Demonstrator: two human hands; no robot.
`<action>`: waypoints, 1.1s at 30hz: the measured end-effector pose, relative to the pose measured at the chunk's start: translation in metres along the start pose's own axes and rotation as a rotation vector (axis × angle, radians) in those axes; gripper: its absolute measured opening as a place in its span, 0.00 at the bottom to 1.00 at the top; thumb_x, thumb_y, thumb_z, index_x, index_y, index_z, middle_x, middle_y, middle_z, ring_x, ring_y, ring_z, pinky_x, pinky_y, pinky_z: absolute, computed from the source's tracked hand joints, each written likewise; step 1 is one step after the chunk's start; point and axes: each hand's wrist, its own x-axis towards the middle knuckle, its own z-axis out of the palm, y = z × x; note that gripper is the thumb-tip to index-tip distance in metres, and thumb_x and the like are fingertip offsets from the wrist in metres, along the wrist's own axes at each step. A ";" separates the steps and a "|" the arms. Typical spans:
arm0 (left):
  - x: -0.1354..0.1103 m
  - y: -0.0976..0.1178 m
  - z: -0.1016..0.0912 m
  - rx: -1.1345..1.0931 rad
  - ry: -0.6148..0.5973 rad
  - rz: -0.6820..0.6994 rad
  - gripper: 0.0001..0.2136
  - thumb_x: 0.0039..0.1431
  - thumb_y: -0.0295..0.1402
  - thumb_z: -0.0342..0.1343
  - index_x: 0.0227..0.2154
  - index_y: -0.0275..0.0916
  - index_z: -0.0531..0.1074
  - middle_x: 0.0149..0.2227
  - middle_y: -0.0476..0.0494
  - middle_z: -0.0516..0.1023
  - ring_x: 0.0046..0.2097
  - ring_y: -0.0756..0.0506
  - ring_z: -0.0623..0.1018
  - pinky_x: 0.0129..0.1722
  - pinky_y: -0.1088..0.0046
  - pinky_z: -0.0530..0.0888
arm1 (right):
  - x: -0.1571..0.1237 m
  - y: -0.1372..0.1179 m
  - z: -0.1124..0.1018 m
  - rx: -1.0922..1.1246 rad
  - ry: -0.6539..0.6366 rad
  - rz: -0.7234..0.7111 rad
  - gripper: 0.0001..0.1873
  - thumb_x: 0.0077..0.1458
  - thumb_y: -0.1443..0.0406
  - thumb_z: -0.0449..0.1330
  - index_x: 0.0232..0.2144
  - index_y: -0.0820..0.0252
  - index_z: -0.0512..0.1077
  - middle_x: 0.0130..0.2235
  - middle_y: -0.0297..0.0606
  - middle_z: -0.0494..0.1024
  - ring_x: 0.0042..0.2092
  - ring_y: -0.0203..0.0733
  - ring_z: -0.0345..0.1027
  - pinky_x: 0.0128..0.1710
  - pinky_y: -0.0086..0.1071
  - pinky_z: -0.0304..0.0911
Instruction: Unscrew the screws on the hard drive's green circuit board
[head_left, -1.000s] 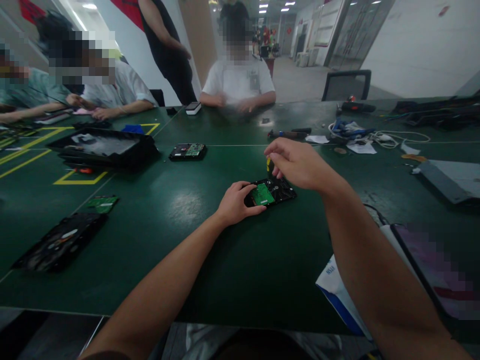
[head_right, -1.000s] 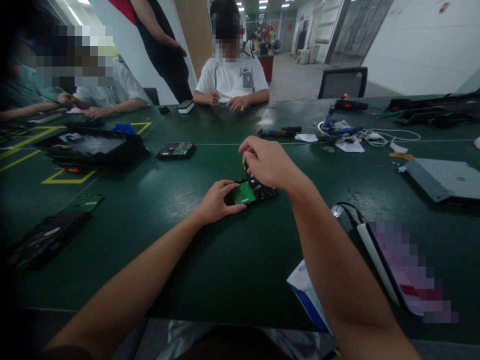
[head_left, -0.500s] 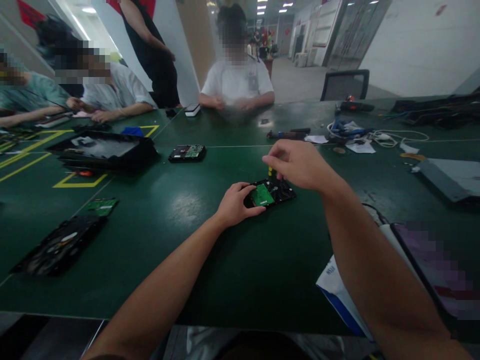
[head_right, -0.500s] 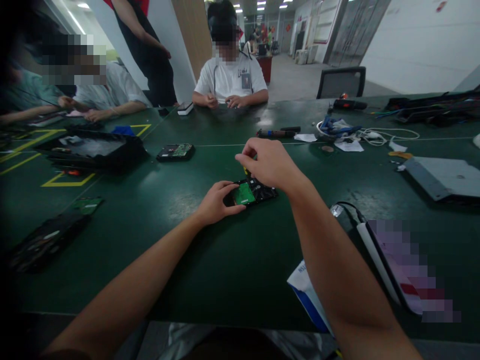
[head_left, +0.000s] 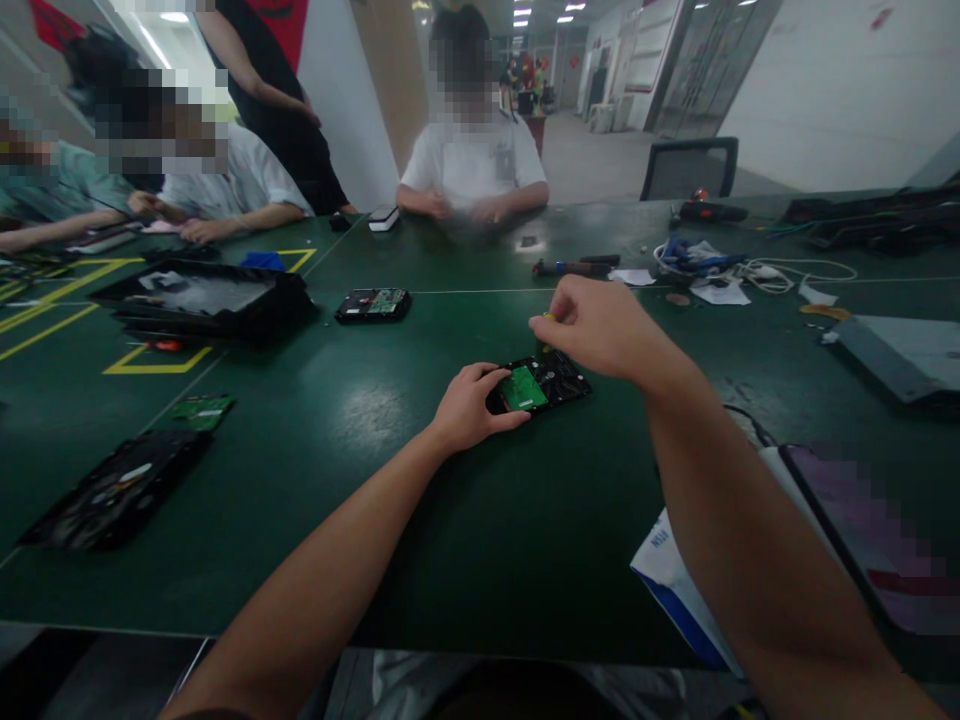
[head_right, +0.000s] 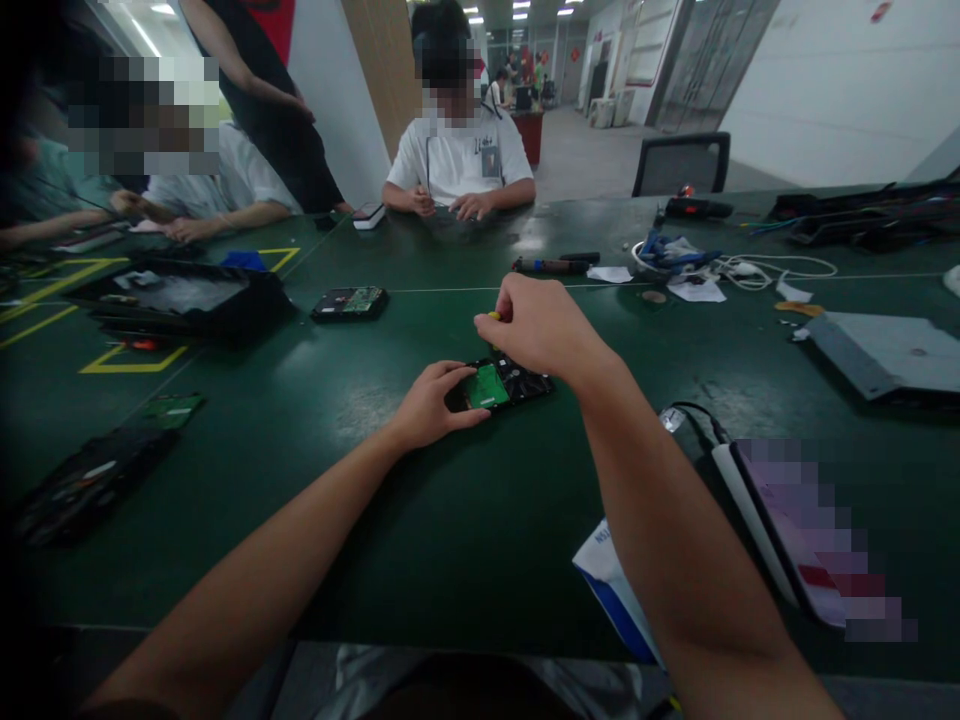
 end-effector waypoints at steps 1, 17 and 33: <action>0.000 0.000 0.000 0.002 0.000 0.002 0.36 0.56 0.55 0.67 0.63 0.42 0.72 0.62 0.34 0.73 0.63 0.32 0.72 0.64 0.49 0.71 | 0.000 0.000 0.001 -0.009 0.009 0.009 0.12 0.59 0.54 0.65 0.32 0.56 0.76 0.33 0.44 0.81 0.36 0.50 0.73 0.38 0.41 0.64; 0.001 -0.003 0.003 0.008 0.016 0.024 0.36 0.56 0.56 0.67 0.62 0.42 0.72 0.61 0.34 0.73 0.62 0.32 0.73 0.64 0.50 0.71 | -0.001 -0.005 0.001 0.084 -0.030 -0.106 0.12 0.66 0.57 0.59 0.35 0.57 0.78 0.38 0.41 0.84 0.38 0.46 0.76 0.40 0.38 0.63; 0.000 -0.003 0.003 0.011 0.018 0.018 0.35 0.56 0.55 0.67 0.62 0.42 0.73 0.61 0.35 0.73 0.62 0.32 0.73 0.64 0.50 0.71 | 0.002 0.000 0.003 0.058 -0.017 -0.041 0.11 0.58 0.57 0.65 0.37 0.59 0.79 0.42 0.46 0.84 0.43 0.51 0.76 0.46 0.43 0.68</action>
